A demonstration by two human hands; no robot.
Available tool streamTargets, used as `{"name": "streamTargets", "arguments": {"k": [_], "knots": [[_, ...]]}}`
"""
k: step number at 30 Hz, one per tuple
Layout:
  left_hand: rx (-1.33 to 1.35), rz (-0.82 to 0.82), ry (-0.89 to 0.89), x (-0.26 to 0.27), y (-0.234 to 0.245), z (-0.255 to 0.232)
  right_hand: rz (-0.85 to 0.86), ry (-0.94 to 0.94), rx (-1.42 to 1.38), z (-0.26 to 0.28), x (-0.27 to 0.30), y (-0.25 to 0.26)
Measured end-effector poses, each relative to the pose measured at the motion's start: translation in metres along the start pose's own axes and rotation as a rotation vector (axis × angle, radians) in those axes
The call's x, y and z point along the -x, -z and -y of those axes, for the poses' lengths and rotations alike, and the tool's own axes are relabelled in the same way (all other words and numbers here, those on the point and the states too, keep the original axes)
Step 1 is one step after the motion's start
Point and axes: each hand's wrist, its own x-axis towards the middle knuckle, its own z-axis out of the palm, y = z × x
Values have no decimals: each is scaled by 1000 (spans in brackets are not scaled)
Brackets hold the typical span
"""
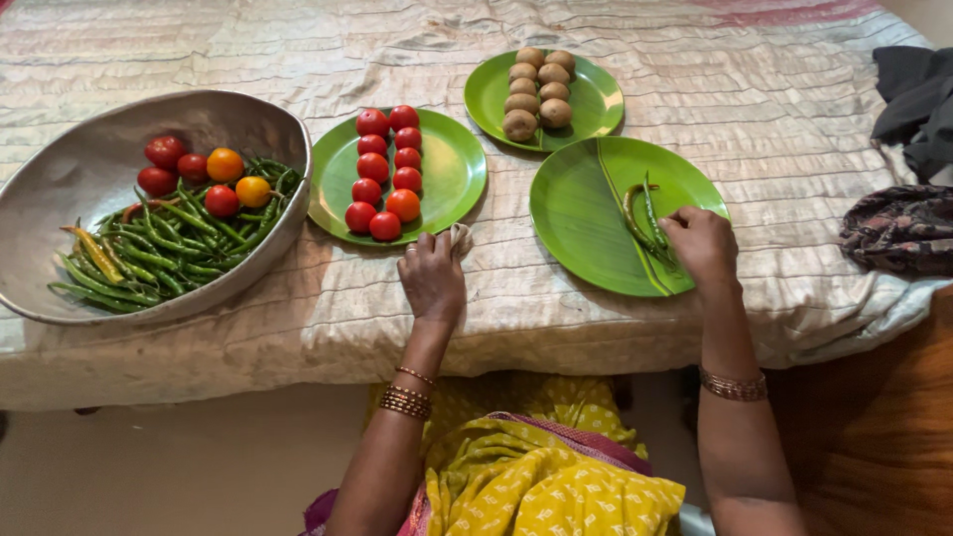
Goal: The person sits on the floor and removes stems from green chilies one by one, placing the prepared chilies onto a green plate. Tomatoes and potatoes are arranged on separate plates nearby.
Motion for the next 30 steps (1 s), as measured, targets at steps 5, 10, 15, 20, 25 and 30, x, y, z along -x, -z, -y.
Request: {"name": "streamTargets", "arguments": {"k": [5,10,15,20,25,30], "knots": [[63,-10,10,-1,4,-2,-23,88,-110,17,12,3],[94,-13,10,-1,7,-4,25,290,-156,55,37,7],[123,-13,9,-3,10,-6,213,467,-196,109,74,-9],[172,-9,11,-4,16,-10,345,613,-329,187,114,-9],[258,-34,-29,-2,14,-5,401,848,-444,274,125,-17],[361,-258,-85,3,3,-3,280,1136,-591,361,128,-47]]}}
